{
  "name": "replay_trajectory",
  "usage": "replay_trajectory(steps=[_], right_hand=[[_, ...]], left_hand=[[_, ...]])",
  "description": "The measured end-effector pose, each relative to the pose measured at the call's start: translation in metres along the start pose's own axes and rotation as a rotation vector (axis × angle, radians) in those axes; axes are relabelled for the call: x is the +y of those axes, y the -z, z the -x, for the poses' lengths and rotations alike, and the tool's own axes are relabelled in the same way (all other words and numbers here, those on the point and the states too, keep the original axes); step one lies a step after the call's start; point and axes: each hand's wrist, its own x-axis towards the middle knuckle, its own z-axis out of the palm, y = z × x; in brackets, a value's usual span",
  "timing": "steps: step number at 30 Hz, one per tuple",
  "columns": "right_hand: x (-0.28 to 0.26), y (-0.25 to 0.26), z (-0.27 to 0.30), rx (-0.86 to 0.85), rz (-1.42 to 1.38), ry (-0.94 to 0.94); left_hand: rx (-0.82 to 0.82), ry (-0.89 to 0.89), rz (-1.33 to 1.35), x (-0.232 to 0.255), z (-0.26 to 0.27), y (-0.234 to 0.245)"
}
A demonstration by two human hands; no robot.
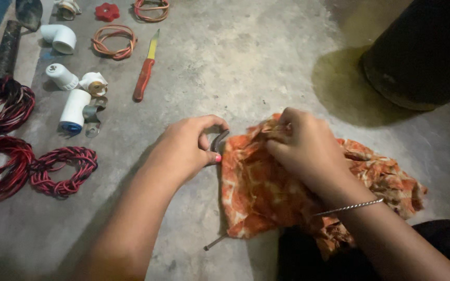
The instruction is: The person sits on the floor and cleans various electrical components using a patterned cloth. They wipe a metal hook, a white PVC elbow pipe, and a small white plastic part, handling each item individually.
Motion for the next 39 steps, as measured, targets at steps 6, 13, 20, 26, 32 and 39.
replay_trajectory(steps=[6, 13, 20, 26, 32, 39], right_hand=[[0.003, -0.006, -0.001, -0.184, -0.542, 0.047], [0.013, 0.02, -0.013, 0.218, -0.216, -0.161], [-0.015, -0.004, 0.005, 0.001, -0.1, 0.03], [-0.041, -0.019, 0.025, -0.112, -0.204, 0.281], [-0.043, -0.018, 0.027, -0.189, -0.272, 0.334], [-0.051, -0.015, 0.027, -0.183, -0.286, 0.197]], left_hand=[[-0.017, 0.003, 0.041, -0.005, -0.002, -0.001], [-0.002, 0.01, 0.064, -0.003, -0.002, 0.0], [0.024, 0.067, 0.087, -0.004, -0.004, -0.005], [0.163, 0.036, 0.093, -0.013, -0.007, -0.015], [0.32, -0.241, 0.127, -0.019, -0.009, -0.019], [0.074, -0.003, 0.133, 0.005, -0.001, -0.004]])
